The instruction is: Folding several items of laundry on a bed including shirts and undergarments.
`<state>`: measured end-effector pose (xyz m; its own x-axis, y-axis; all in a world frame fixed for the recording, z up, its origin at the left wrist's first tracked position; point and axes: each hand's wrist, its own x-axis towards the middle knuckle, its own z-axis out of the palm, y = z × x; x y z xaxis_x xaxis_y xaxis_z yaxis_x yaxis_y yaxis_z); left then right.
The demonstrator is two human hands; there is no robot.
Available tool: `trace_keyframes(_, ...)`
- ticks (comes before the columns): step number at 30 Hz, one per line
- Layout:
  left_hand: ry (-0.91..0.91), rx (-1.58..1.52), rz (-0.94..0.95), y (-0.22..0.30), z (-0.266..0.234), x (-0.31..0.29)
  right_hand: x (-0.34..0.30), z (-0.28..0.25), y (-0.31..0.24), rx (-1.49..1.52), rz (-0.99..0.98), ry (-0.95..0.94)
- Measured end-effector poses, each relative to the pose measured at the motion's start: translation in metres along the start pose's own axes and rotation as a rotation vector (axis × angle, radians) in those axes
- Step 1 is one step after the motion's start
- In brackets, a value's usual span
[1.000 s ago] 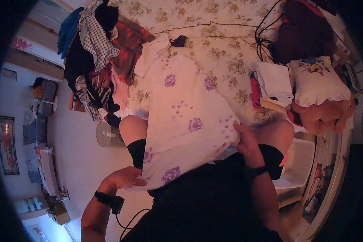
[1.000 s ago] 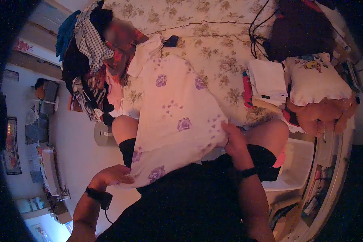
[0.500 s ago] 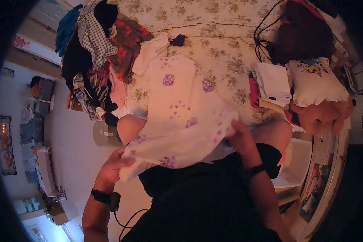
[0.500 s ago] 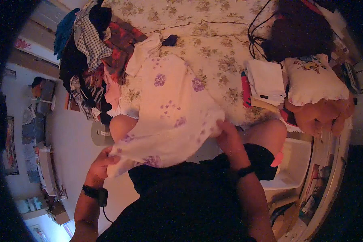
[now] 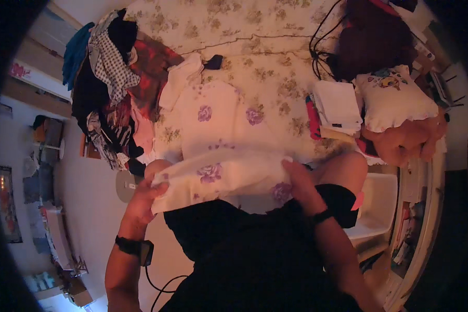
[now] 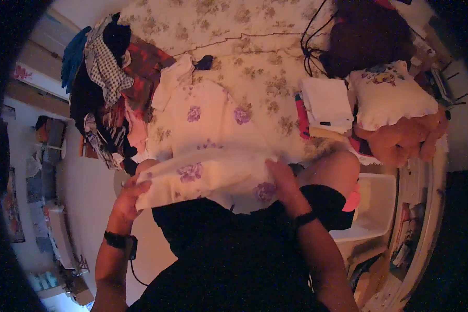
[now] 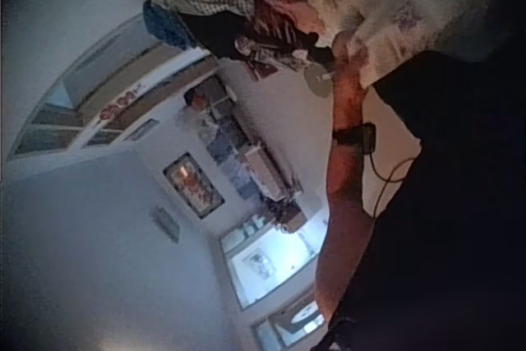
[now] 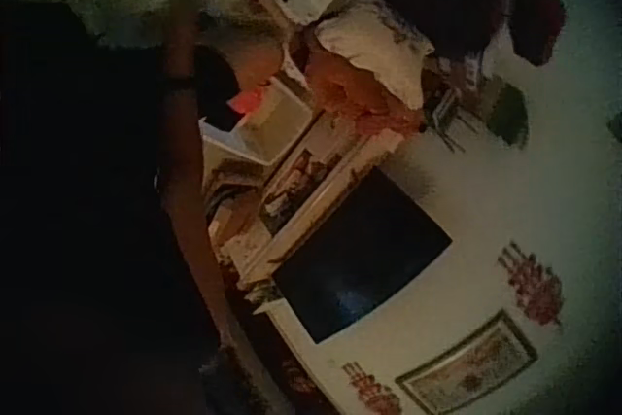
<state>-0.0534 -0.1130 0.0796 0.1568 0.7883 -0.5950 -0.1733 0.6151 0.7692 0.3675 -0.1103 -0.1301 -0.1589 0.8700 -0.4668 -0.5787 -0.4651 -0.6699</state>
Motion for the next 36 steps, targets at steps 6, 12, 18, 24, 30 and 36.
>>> trace_keyframes(6, 0.201, 0.358, -0.181, -0.005, 0.004, -0.006, -0.048, 0.021, -0.019, -0.689, -0.25, -0.249)
trace_keyframes(12, -0.02, 0.065, -0.082, 0.012, -0.01, -0.05, -0.12, 0.082, -0.11, -0.248, 0.052, 0.118)
trace_keyframes(18, -0.309, -0.119, 0.533, 0.063, -0.008, -0.099, -0.208, 0.131, -0.187, -0.066, -0.499, 0.158)
trace_keyframes(24, -0.037, -0.001, 0.927, 0.106, 0.012, -0.127, -0.197, 0.164, -0.212, -0.219, -0.635, 0.163)
trace_keyframes(30, 0.069, 0.88, 1.252, 0.212, 0.063, -0.016, -0.082, 0.179, -0.321, -0.244, -0.595, -0.131)
trace_keyframes(36, -0.01, 0.218, 0.541, 0.38, 0.083, 0.138, 0.038, 0.234, -0.402, -0.107, -0.626, -0.194)
